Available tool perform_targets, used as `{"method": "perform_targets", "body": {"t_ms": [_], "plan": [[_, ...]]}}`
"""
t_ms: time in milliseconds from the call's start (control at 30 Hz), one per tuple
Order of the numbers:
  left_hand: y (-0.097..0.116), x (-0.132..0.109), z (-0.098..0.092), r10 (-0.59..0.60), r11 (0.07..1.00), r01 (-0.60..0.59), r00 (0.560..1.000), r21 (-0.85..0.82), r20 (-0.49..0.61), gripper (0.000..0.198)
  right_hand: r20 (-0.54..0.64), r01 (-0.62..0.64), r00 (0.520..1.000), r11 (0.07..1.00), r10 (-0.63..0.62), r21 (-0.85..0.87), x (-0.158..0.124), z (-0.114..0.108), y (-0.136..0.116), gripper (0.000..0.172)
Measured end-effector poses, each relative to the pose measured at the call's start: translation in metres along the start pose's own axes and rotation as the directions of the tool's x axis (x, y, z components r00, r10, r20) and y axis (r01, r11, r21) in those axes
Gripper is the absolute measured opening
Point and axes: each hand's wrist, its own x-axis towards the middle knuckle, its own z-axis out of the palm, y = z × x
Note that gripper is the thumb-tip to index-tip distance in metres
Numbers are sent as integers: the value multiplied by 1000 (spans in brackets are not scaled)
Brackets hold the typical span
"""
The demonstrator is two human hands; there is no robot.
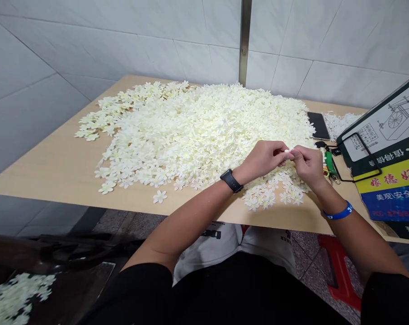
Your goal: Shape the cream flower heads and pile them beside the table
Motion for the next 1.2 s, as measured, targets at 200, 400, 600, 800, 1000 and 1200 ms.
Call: {"method": "perform_targets", "body": {"t_ms": [200,400,600,800,1000,1200], "plan": [[-8,2,1,-16,975,5,999,-221,-49,18,4,-72,997,988,72,133,1,1,9,41],[-10,6,-7,-75,965,89,995,-247,67,15,41,97,995,994,-95,-47,7,-10,13,39],[-7,3,-5,-22,999,22,1000,-26,-2,17,113,237,969,960,-222,-146,4,-8,12,33],[-5,4,-5,-2,973,8,1000,-231,24,17,-93,222,970,974,-225,-40,6,-3,21,27],[-4,6,-9,-101,973,122,988,-195,117,15,-19,455,885,873,-465,-177,10,-14,29,19],[-6,3,-6,-82,996,80,996,37,45,25,52,353,935,922,-350,-158,5,-2,20,19]]}}
